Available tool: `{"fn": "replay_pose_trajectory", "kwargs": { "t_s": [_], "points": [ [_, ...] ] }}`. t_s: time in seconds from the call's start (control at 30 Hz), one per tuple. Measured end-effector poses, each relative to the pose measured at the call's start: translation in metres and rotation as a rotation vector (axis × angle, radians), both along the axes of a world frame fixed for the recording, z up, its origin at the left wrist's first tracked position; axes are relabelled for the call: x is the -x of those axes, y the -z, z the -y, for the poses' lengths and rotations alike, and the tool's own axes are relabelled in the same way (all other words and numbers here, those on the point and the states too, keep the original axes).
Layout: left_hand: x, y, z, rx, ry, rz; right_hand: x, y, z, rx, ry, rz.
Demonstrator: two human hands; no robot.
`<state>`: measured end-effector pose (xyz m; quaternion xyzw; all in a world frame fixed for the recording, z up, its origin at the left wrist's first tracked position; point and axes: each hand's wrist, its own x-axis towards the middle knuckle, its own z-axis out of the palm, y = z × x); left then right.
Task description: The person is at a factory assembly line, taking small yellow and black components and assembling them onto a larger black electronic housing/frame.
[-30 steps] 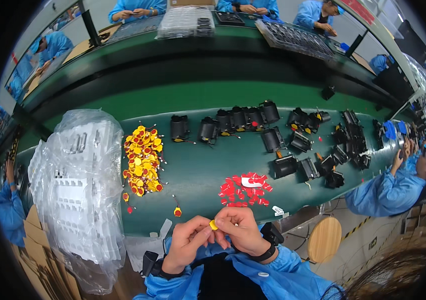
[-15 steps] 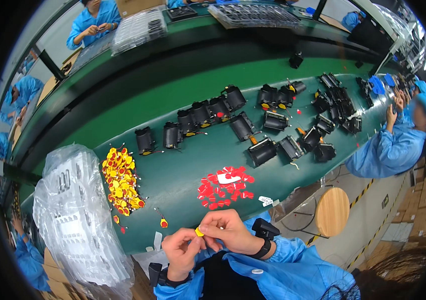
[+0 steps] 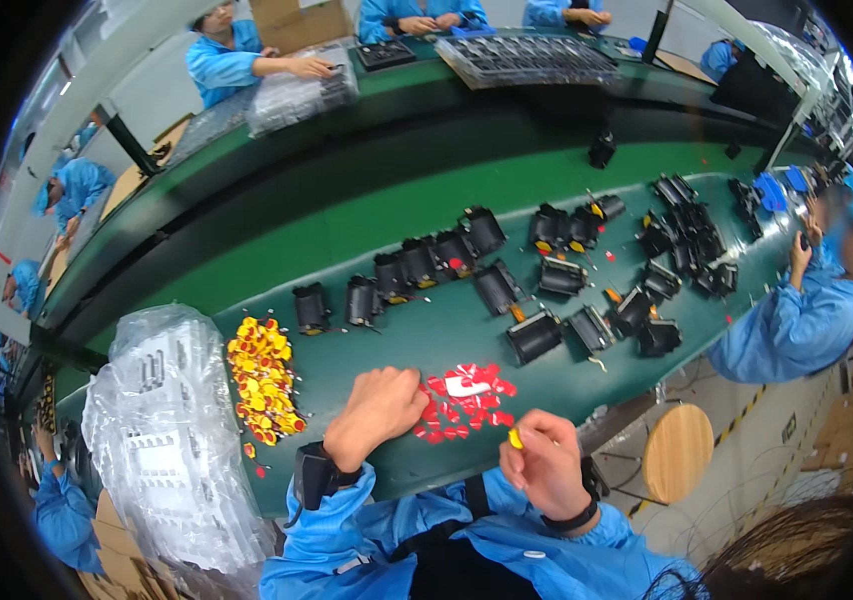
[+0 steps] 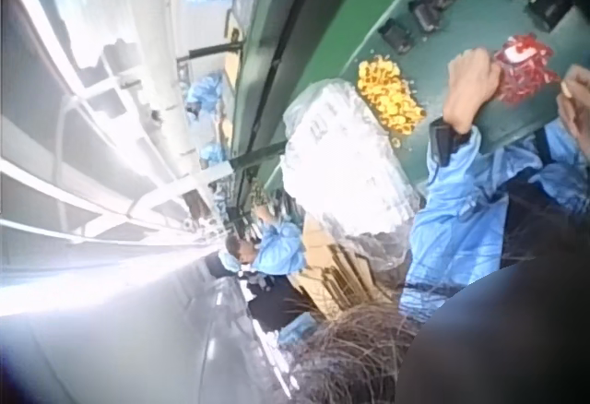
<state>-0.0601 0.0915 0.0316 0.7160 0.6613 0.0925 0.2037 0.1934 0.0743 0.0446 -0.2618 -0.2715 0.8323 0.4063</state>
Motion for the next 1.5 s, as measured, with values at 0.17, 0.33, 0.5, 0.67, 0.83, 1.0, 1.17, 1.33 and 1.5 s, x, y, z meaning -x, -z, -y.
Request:
{"fn": "replay_pose_trajectory", "kwargs": {
  "t_s": [0.17, 0.33, 0.5, 0.67, 0.83, 1.0, 1.17, 1.33, 1.5],
  "points": [
    [0.005, -0.031, 0.008, 0.056, 0.028, 0.053, -0.011, 0.014, 0.007, 0.064, 0.07, 0.012],
    [0.04, -0.053, -0.004, -0.386, -0.238, -0.113, -0.017, 0.02, 0.003, -0.008, 0.069, 0.041],
    [0.077, -0.005, -0.04, -0.271, 0.111, -0.42, 0.001, 0.02, -0.001, -0.062, -0.012, 0.193],
    [0.041, -0.07, 0.031, -0.188, -0.087, 0.312, 0.005, 0.03, -0.004, -0.063, 0.071, 0.282],
    [0.013, -0.057, 0.082, 0.179, -0.491, 1.285, 0.02, 0.013, -0.011, -0.078, -0.085, 0.164],
    [-0.003, -0.035, 0.088, 0.112, -0.355, 1.284, 0.045, -0.024, -0.014, -0.947, -0.241, 0.471],
    [0.002, -0.053, 0.089, 0.053, -0.147, 0.775, 0.067, -0.02, -0.018, -1.279, -0.263, 0.472],
    [0.001, -0.056, 0.095, 0.042, -0.102, 0.746, 0.061, -0.027, -0.013, -1.257, -0.29, 0.541],
    [0.002, -0.054, 0.095, 0.082, -0.083, 0.819, 0.059, -0.029, -0.012, -1.167, -0.278, 0.547]
  ]
}}
